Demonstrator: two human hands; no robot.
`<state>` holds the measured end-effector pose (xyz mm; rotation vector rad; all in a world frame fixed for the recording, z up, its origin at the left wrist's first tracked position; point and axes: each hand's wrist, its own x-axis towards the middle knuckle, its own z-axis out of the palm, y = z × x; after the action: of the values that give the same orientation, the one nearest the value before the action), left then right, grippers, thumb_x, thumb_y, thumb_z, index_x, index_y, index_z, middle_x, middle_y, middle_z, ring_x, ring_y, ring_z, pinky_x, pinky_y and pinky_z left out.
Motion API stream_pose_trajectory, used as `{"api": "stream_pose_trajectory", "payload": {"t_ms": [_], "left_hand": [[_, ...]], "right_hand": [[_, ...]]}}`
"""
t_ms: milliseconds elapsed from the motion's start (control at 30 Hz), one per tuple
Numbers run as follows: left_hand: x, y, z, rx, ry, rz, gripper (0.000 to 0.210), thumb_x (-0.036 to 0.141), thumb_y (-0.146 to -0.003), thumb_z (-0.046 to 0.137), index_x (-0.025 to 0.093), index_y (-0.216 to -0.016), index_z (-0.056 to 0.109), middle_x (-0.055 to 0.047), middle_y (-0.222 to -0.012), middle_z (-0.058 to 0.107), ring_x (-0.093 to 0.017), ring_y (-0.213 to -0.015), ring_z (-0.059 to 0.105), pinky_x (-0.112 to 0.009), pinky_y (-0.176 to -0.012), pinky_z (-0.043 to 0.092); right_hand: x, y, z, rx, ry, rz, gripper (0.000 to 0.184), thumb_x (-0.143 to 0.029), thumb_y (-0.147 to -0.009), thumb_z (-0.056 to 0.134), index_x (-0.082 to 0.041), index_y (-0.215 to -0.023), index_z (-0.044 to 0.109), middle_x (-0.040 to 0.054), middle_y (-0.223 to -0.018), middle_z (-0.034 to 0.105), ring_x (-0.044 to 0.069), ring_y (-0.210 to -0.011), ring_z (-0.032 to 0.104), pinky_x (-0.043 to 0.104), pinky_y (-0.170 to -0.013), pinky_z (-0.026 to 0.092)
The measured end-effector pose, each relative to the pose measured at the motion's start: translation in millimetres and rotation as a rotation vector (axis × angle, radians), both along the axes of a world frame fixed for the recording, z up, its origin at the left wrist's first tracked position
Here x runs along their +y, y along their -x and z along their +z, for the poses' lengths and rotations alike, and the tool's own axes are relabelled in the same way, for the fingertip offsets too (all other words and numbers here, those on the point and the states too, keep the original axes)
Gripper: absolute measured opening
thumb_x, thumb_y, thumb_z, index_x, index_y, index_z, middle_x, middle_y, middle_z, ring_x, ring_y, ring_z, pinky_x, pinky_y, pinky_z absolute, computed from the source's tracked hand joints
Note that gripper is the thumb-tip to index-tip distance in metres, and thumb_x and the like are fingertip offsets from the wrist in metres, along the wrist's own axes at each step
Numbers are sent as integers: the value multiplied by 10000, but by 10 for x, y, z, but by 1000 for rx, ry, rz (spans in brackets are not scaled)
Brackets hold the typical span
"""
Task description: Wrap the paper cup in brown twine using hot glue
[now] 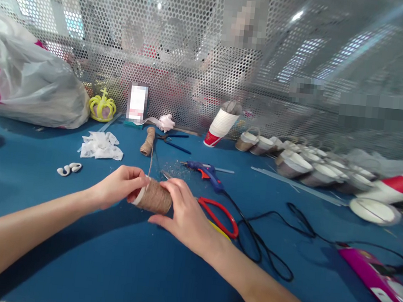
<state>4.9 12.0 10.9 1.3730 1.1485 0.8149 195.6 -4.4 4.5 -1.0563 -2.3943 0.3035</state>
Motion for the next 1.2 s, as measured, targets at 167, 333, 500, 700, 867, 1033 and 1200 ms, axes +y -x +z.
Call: {"api": "stream_pose_trajectory", "payload": {"t_ms": [167,333,500,700,867,1033,1200], "left_hand": [[-4,37,52,131,-150,-92,303,359,-785,468,149,-569,433,56,-449,428,-52,-423,361,-176,-436,288],[-14,48,80,267,-292,-113,248,297,-780,462,149,-583,435,57,-504,390,-56,-469,336,-169,-439,283],[-24,62,98,326,-321,-138,251,299,-806,421,149,-606,445,52,-516,388,-61,-478,345,-165,-438,293],[-25,76,133,354,-372,-190,251,285,-818,409,148,-609,436,52,-538,363,-62,-502,317,-166,-448,284],[-47,76,164,420,-460,-275,222,238,-820,393,148,-622,438,49,-565,385,-67,-530,320,-171,-475,287],[-51,78,180,470,-424,-247,223,253,-816,393,145,-636,468,45,-553,406,-70,-521,341,-172,-478,301],[-24,66,172,407,-363,-217,262,298,-825,400,142,-627,473,47,-536,400,-68,-503,347,-167,-455,301]], "right_hand": [[384,-324,214,21,35,-386,319,-405,-835,493,-152,-1020,554,128,-1001,595,234,-934,579,386,-833,463],[850,-751,199,-236,208,-726,51,-146,-707,581,-129,-676,617,173,-805,631,310,-871,601,432,-799,439],[973,-845,11,-151,321,-734,114,-104,-646,589,-178,-570,547,113,-652,627,303,-791,624,420,-729,458],[722,-758,215,158,394,-677,225,-172,-730,531,-166,-954,517,80,-846,656,177,-707,636,313,-635,510],[288,-615,496,570,665,-419,169,-337,-696,607,-178,-693,551,13,-600,589,113,-486,550,246,-473,460],[-63,-461,508,472,625,-289,220,-389,-765,544,-176,-799,586,-37,-476,501,97,-409,473,226,-406,399],[-234,-371,471,308,594,-303,266,-429,-770,531,-211,-618,522,-33,-419,461,121,-389,458,262,-419,409]]}}
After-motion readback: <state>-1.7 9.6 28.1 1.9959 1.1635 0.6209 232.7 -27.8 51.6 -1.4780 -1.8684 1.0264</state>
